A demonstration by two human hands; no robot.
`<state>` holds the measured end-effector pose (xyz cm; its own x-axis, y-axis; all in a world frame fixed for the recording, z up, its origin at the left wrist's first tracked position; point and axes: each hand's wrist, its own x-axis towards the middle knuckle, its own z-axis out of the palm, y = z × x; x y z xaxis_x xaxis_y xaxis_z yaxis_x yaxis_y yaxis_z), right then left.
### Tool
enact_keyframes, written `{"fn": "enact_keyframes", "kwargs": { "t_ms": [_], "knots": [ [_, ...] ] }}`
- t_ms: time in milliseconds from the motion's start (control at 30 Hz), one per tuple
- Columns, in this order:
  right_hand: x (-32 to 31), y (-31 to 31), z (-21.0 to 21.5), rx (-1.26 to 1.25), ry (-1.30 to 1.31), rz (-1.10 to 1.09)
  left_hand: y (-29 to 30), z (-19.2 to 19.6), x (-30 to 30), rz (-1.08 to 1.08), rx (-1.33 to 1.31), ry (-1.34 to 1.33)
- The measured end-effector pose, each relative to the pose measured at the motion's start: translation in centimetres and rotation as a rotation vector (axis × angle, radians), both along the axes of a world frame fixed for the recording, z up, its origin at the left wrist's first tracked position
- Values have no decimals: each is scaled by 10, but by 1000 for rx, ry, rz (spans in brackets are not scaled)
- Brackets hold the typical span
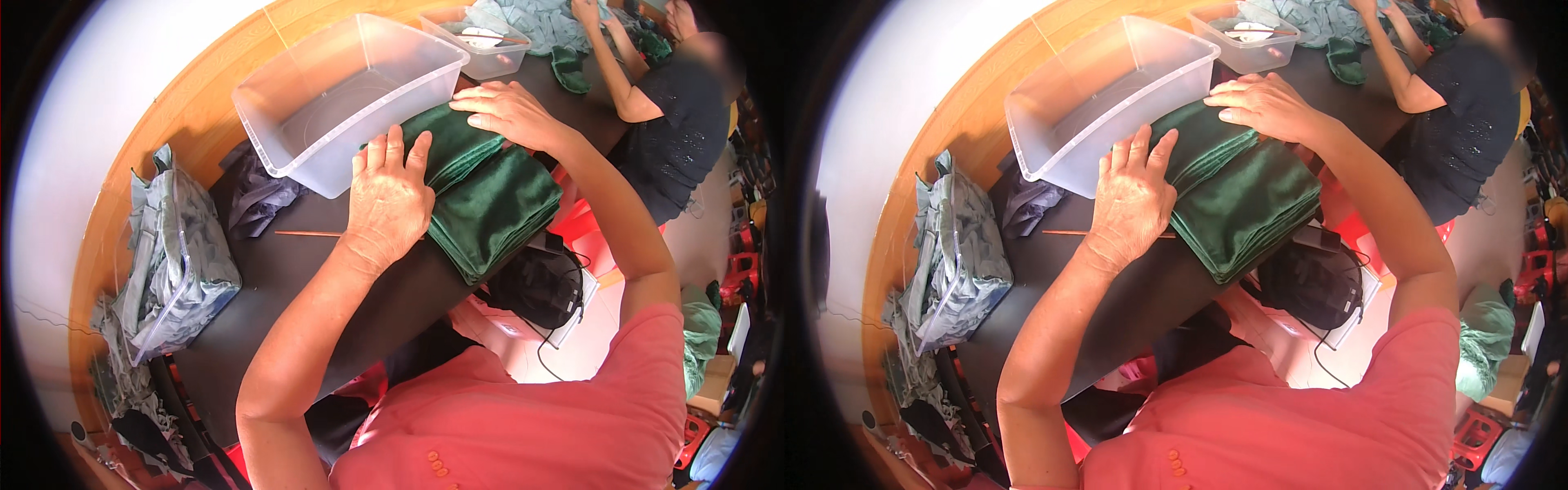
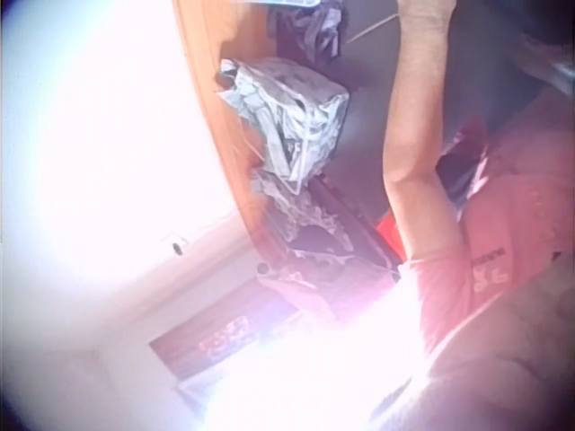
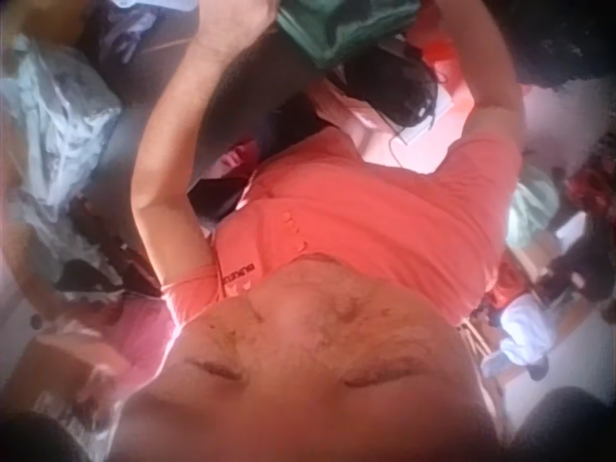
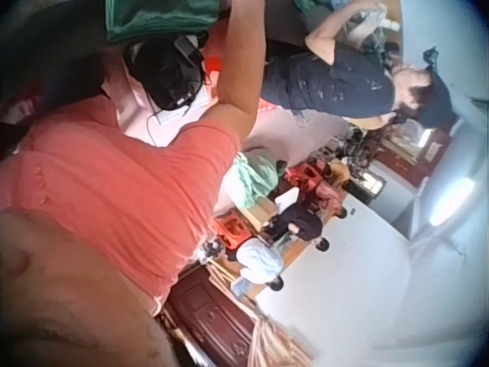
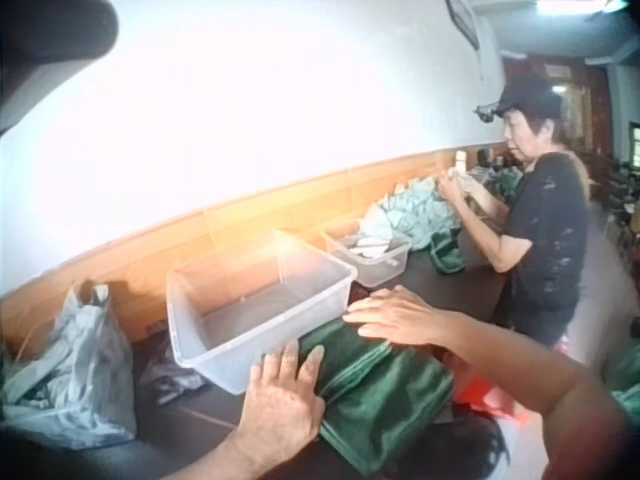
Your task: The person folds green fabric pieces one by one at a table. They pick up each piece, align the edges, and fold it into a smaller square, stacking the finished pieces to the right. A second person is visible in the background performing a similar task.
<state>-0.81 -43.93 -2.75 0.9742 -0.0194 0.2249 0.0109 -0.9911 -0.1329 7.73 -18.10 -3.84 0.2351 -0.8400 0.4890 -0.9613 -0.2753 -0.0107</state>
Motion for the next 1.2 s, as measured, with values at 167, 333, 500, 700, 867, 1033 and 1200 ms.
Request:
{"fn": "enact_keyframes", "kwargs": {
  "t_ms": [167, 333, 500, 700, 867, 1033, 1200],
  "knots": [
    [6, 1, -25, 193, -15, 86, 17, -27, 6, -9, -61, 159],
    [8, -1, -17, 503, -24, 104, 15, -29, 14, -36, -154, 273],
    [0, 2, 23, 257, -183, -161, 71, 3, -1, -193, -453, 388],
    [19, 189, 107, 602, -231, 265, 230, -12, -33, -80, -369, 685],
    [142, 332, 104, 213, -336, 700, 259, -43, -37, 89, -723, 1394],
    [249, 457, 82, 111, -598, 771, 262, -57, -30, 87, -638, 1107],
    [273, 469, 78, 255, -299, 608, 273, -40, -30, 159, -948, 1403]
  ]
}}
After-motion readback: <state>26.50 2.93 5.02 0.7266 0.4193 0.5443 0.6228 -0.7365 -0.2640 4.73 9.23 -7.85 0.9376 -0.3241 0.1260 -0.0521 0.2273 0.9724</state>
